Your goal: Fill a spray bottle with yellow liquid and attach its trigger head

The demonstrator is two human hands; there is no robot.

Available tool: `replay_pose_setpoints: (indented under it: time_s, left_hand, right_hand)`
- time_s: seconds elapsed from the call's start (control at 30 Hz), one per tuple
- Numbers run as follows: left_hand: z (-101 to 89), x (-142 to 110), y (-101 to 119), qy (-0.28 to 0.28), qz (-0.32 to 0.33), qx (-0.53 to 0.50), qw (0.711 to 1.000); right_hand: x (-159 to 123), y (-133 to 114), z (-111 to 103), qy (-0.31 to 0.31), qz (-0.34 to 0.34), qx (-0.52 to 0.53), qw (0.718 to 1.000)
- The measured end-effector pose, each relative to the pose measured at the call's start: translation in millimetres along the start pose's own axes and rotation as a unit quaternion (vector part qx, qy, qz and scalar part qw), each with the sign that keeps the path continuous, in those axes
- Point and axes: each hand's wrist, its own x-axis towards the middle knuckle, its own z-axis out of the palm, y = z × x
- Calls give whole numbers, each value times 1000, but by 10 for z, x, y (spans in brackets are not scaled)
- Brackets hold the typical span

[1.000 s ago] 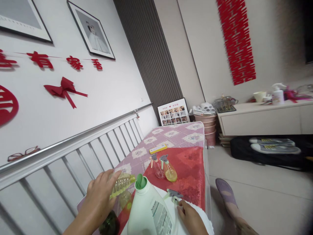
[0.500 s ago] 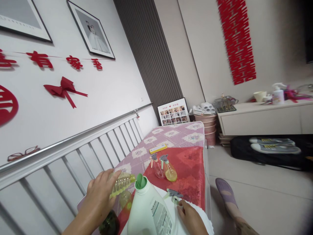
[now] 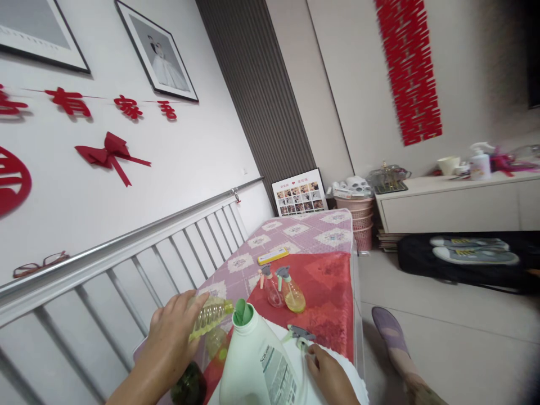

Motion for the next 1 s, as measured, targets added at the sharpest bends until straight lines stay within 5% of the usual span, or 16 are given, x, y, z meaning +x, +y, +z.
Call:
replay_pose_setpoints:
  time_s: [1.0]
  left_hand:
    - [3, 15, -34, -4, 15, -4, 1000]
  right_hand:
    - [-13, 5, -5, 3, -8, 11, 1000]
